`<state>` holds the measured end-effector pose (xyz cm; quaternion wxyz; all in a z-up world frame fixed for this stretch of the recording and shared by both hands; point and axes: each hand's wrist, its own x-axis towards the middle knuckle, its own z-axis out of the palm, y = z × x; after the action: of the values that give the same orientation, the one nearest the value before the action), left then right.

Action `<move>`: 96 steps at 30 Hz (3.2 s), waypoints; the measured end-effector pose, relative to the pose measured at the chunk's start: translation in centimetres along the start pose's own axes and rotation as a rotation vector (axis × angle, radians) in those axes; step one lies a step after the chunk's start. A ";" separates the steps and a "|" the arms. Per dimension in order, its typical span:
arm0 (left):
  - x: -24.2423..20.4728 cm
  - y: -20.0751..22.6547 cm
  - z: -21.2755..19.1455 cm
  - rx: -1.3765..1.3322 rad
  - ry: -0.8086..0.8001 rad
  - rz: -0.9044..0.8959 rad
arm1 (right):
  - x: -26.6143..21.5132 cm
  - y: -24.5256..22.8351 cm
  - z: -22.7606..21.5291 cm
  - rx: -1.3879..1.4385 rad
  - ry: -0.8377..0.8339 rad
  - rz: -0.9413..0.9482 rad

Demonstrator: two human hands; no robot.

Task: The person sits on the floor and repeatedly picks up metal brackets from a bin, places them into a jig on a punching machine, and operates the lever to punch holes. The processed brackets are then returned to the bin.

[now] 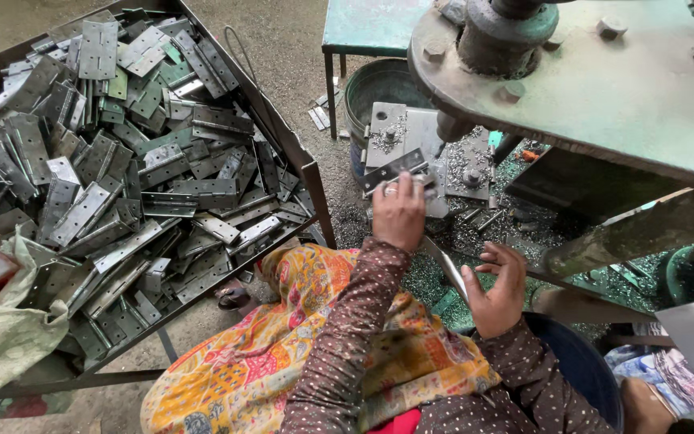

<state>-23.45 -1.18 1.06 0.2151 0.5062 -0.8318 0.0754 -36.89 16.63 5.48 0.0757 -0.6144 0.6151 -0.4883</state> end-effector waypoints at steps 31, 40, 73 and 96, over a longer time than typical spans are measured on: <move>-1.1 1.4 -0.6 -0.002 -0.027 -0.069 | -3.5 11.2 4.1 -0.544 -0.858 0.429; -0.3 1.5 0.2 -0.033 -0.047 -0.106 | -10.3 10.8 5.7 -0.445 -0.639 0.353; 4.3 -0.1 -0.1 -0.025 -0.238 -0.094 | -9.9 11.8 6.0 -0.386 -0.733 0.464; -6.7 -10.1 -3.3 -0.328 0.311 -0.347 | 1.8 1.7 -0.3 -0.198 -0.489 0.153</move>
<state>-11.02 0.58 0.17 0.4288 0.5816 -0.6910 -0.0216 -38.68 14.93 5.37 0.1983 -0.6700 0.6681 -0.2559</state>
